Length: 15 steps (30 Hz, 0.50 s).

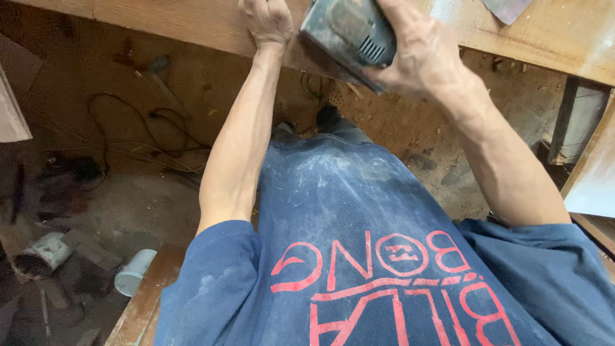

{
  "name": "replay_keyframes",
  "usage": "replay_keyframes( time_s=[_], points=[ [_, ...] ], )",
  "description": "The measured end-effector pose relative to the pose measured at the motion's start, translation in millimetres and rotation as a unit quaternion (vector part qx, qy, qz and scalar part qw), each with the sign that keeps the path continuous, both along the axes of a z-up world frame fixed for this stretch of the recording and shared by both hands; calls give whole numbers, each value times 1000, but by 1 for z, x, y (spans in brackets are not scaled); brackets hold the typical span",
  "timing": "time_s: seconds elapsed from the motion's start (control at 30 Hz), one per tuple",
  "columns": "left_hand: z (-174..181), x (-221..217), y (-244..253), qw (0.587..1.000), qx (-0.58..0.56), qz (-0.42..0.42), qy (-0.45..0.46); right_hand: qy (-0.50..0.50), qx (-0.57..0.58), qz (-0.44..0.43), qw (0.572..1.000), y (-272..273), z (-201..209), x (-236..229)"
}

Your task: The person uses an electric sander to smooth the surface of a rectangular wooden board placed on a workbench. The person moves the sander back and forth across the board, occasionally repositioning the board to access different areas.

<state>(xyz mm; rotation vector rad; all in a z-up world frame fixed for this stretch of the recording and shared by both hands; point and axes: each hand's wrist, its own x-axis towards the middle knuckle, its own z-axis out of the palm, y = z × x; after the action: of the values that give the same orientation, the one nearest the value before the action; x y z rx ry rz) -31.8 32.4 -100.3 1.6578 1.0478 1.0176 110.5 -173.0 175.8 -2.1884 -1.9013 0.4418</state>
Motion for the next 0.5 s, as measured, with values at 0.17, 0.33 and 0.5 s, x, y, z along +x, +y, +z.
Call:
replay_keyframes(
  time_s=[0.17, 0.33, 0.5],
  points=[
    [18, 0, 2, 1000, 26, 7, -9, -26, -71, -29, 997, 7, 5, 7],
    [40, -4, -3, 998, 36, 28, -52, -62, -120, -66, 989, 14, 5, 16],
    [47, -1, -1, 997, 48, 32, -60, -23, -107, -37, 993, -1, 4, -9]
  ],
)
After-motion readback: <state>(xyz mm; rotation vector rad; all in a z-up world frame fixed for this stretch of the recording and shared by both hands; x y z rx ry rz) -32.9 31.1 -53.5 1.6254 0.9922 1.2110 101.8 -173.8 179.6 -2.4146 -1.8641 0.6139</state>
